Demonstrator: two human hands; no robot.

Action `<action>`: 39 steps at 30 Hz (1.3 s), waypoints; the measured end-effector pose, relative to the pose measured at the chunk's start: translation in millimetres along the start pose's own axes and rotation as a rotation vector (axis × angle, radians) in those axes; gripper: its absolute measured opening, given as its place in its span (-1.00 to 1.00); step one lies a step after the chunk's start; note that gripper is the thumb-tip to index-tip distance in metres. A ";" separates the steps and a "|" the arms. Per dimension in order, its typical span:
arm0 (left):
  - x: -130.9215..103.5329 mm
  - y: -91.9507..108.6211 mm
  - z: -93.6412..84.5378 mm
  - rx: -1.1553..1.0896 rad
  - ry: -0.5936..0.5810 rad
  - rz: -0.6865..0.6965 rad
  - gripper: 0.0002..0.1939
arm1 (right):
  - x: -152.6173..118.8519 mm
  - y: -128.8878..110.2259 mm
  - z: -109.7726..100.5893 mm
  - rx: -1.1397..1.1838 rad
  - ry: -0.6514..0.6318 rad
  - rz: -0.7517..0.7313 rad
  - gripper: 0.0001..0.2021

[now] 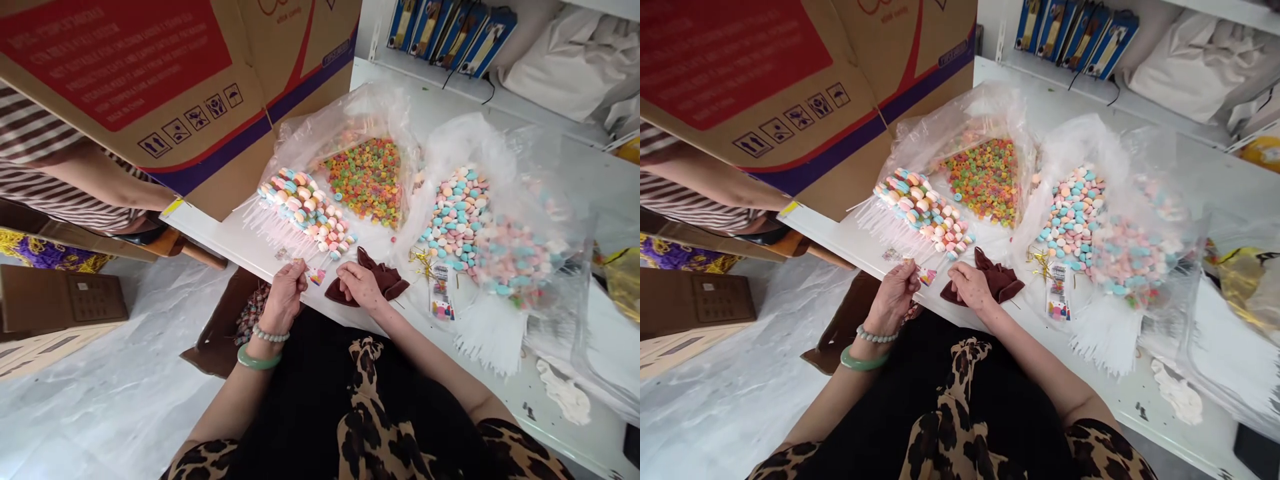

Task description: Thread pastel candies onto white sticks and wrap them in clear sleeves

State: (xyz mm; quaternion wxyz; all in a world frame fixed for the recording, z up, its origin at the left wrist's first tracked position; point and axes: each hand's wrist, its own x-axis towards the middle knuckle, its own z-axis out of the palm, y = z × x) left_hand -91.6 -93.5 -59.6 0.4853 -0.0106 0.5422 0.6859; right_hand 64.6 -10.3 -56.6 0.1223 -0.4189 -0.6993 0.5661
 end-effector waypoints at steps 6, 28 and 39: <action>0.9 13.4 1.0 -0.069 -0.014 -0.069 -0.76 | 30.6 -0.1 19.4 -0.759 -0.045 -0.191 -0.74; 1.3 21.0 53.6 -0.228 0.015 -0.160 -0.82 | -60.7 1.7 -70.4 0.550 0.336 -0.046 -0.87; -15.1 25.8 82.3 -0.119 -0.181 -0.163 -0.88 | -67.1 1.6 -65.5 0.647 0.332 -0.050 -0.90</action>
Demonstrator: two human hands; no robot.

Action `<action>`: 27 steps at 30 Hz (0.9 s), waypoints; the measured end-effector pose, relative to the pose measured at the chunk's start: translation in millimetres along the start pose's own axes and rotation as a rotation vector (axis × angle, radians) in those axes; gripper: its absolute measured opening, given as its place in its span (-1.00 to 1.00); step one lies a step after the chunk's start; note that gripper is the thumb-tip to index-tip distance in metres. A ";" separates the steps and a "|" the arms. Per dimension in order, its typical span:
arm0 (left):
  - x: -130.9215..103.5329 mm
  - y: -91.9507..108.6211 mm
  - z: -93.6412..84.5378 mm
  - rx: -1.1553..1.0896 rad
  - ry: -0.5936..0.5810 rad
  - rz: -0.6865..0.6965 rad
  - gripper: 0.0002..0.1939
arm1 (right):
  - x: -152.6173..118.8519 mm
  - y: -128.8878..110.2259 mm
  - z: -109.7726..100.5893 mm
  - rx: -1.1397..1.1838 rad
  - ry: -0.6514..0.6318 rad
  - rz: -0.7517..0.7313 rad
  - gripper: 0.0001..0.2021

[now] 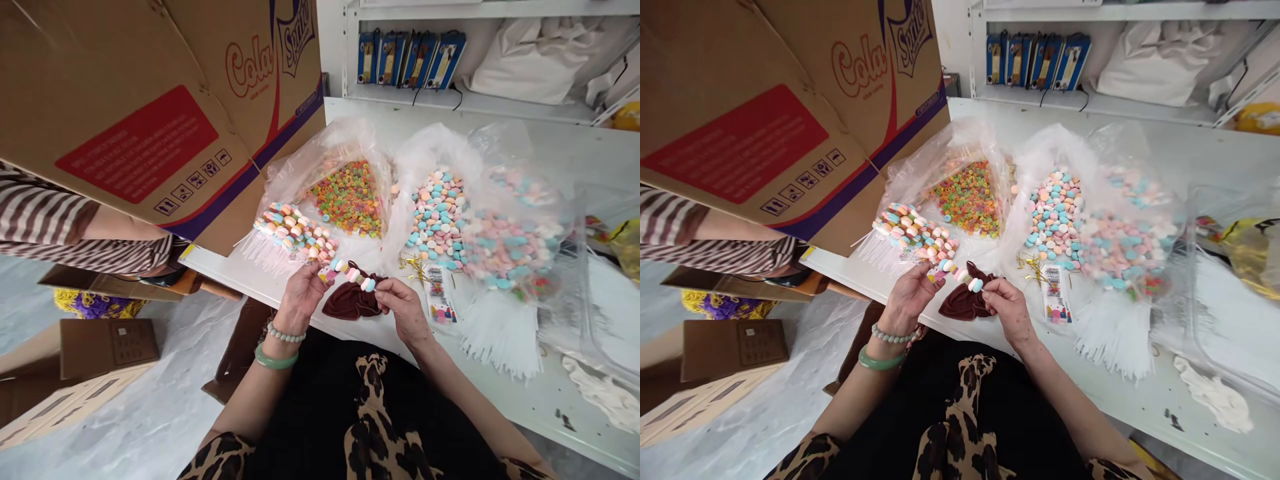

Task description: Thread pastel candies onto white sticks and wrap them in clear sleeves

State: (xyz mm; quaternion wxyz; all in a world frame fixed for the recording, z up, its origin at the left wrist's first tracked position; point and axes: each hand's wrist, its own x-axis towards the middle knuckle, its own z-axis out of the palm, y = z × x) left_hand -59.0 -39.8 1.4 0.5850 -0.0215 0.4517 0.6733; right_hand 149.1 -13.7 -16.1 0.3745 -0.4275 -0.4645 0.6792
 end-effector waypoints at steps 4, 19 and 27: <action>-2.7 -0.7 4.8 0.082 -0.001 -0.012 -0.88 | 2.7 2.2 -2.5 0.028 0.020 0.033 -0.90; 17.8 16.2 -27.7 0.032 0.159 0.075 -0.90 | 26.6 -32.2 6.1 -1.408 -0.013 -0.236 -0.78; 21.8 13.2 -31.9 -0.024 0.140 0.088 -0.82 | 76.8 -50.8 93.5 -1.871 -0.573 -0.268 -0.73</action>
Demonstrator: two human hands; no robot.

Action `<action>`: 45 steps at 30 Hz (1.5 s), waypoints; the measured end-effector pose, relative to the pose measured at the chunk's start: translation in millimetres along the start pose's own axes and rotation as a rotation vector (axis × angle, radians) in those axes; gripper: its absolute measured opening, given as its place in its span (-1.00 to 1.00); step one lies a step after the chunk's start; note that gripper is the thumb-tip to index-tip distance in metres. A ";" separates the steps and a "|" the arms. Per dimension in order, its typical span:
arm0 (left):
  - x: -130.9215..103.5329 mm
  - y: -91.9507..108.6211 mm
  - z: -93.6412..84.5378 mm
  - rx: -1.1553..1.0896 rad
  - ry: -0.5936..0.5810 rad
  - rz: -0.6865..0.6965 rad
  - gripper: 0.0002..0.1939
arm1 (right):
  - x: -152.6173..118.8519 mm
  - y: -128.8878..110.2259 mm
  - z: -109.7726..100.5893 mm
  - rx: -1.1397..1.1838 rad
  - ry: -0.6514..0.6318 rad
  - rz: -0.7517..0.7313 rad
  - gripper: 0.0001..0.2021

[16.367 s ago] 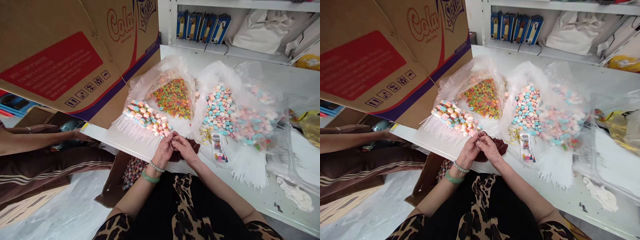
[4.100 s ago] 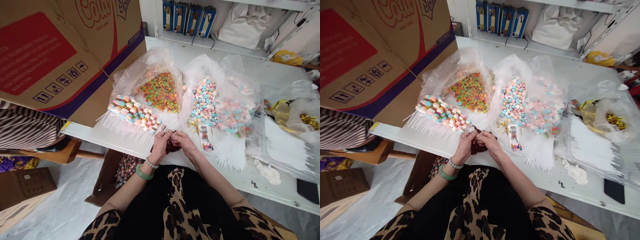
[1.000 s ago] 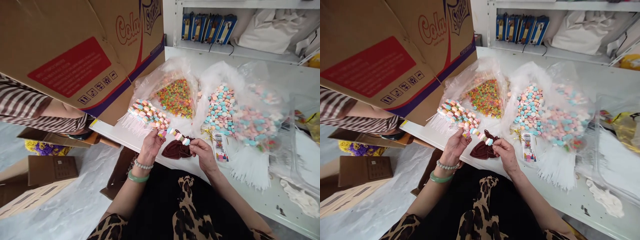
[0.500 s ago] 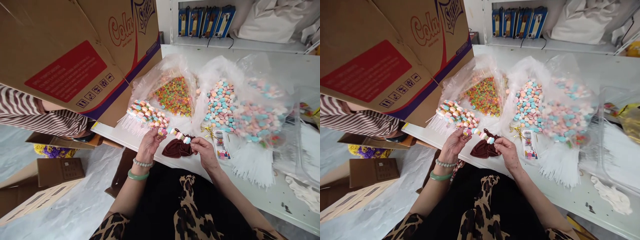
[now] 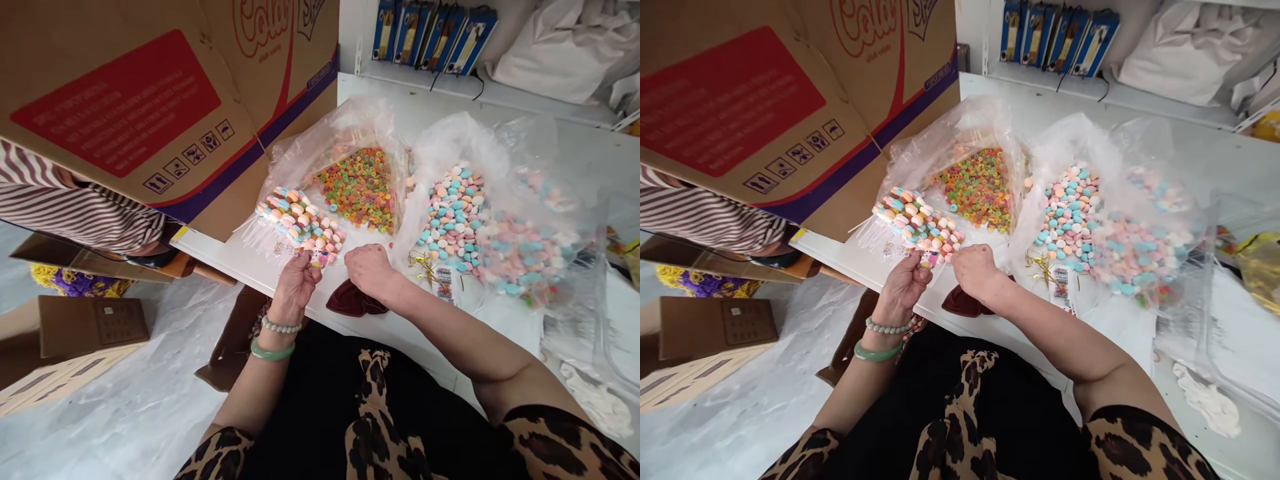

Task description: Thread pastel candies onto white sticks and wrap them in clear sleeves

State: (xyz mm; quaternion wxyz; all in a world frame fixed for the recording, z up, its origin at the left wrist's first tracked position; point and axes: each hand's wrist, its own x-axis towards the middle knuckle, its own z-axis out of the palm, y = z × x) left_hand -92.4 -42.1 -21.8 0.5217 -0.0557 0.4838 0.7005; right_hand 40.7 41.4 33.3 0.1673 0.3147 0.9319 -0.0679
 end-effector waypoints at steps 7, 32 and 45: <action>-1.0 10.0 -7.3 0.023 -0.039 -0.145 -0.89 | -5.7 13.6 10.5 0.069 -0.033 0.123 -0.77; -19.7 -11.1 39.8 -0.176 0.011 -0.158 -0.89 | -89.5 31.7 74.6 1.943 0.621 0.305 -0.91; -12.3 -20.6 37.4 -0.171 -0.097 -0.019 -0.97 | -86.2 23.3 86.6 1.796 0.622 0.348 -0.92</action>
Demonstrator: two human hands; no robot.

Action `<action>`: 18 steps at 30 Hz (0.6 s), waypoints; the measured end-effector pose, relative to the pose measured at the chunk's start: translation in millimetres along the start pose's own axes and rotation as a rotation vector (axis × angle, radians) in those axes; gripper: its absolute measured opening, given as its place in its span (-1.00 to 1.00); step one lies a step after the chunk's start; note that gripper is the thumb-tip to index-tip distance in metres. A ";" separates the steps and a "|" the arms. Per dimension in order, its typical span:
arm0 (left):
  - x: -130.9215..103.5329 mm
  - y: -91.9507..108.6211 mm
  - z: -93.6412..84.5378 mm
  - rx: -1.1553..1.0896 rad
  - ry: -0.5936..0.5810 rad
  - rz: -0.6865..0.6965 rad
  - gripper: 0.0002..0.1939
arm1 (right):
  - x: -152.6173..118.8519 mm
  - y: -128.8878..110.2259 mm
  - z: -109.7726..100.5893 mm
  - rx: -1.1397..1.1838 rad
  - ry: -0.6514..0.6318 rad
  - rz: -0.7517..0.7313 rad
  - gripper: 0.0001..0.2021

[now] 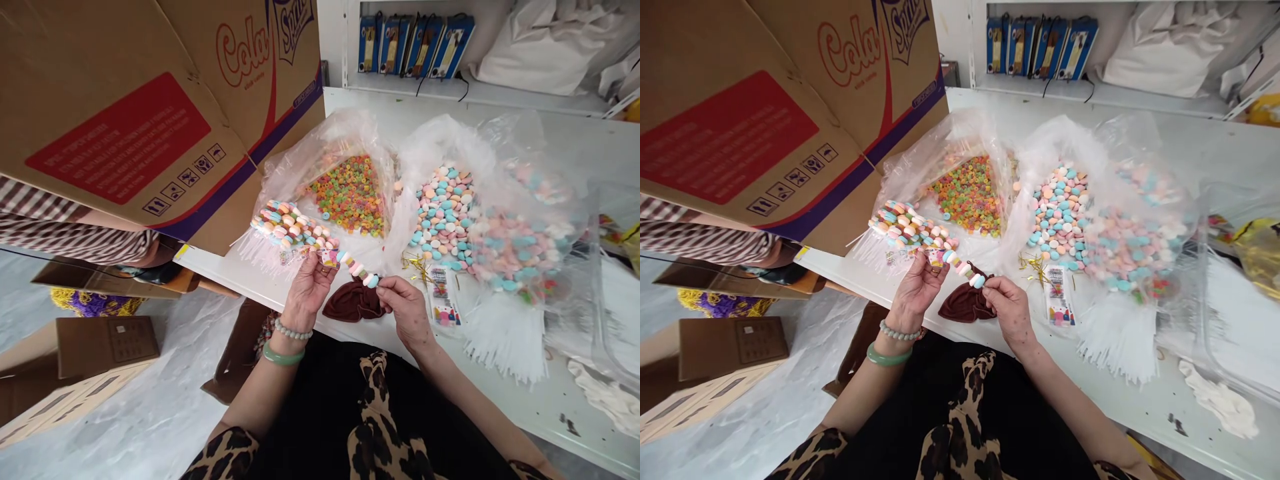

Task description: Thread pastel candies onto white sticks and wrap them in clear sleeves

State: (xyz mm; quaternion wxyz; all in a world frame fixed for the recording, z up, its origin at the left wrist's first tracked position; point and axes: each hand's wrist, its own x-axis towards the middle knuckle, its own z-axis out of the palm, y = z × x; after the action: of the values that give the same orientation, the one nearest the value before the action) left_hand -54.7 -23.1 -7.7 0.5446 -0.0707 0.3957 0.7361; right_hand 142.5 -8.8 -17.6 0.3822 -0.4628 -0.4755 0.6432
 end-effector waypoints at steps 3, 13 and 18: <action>3.3 -0.8 -4.2 0.035 -0.104 0.115 -0.95 | -4.3 -3.6 3.0 -0.149 -0.005 -0.079 -0.91; 12.5 4.2 -14.8 0.147 -0.086 0.159 -0.86 | -10.2 0.2 -3.3 -0.689 -0.019 -0.524 -0.84; 10.6 1.5 -19.5 0.121 -0.100 0.121 -0.83 | -5.4 2.4 1.1 -0.283 -0.048 -0.166 -0.90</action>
State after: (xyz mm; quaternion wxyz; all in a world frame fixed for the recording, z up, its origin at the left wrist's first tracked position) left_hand -66.6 -28.2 -25.8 0.5218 0.0233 0.4151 0.7449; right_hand 142.8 -14.7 -18.6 0.3537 -0.4554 -0.6069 0.5469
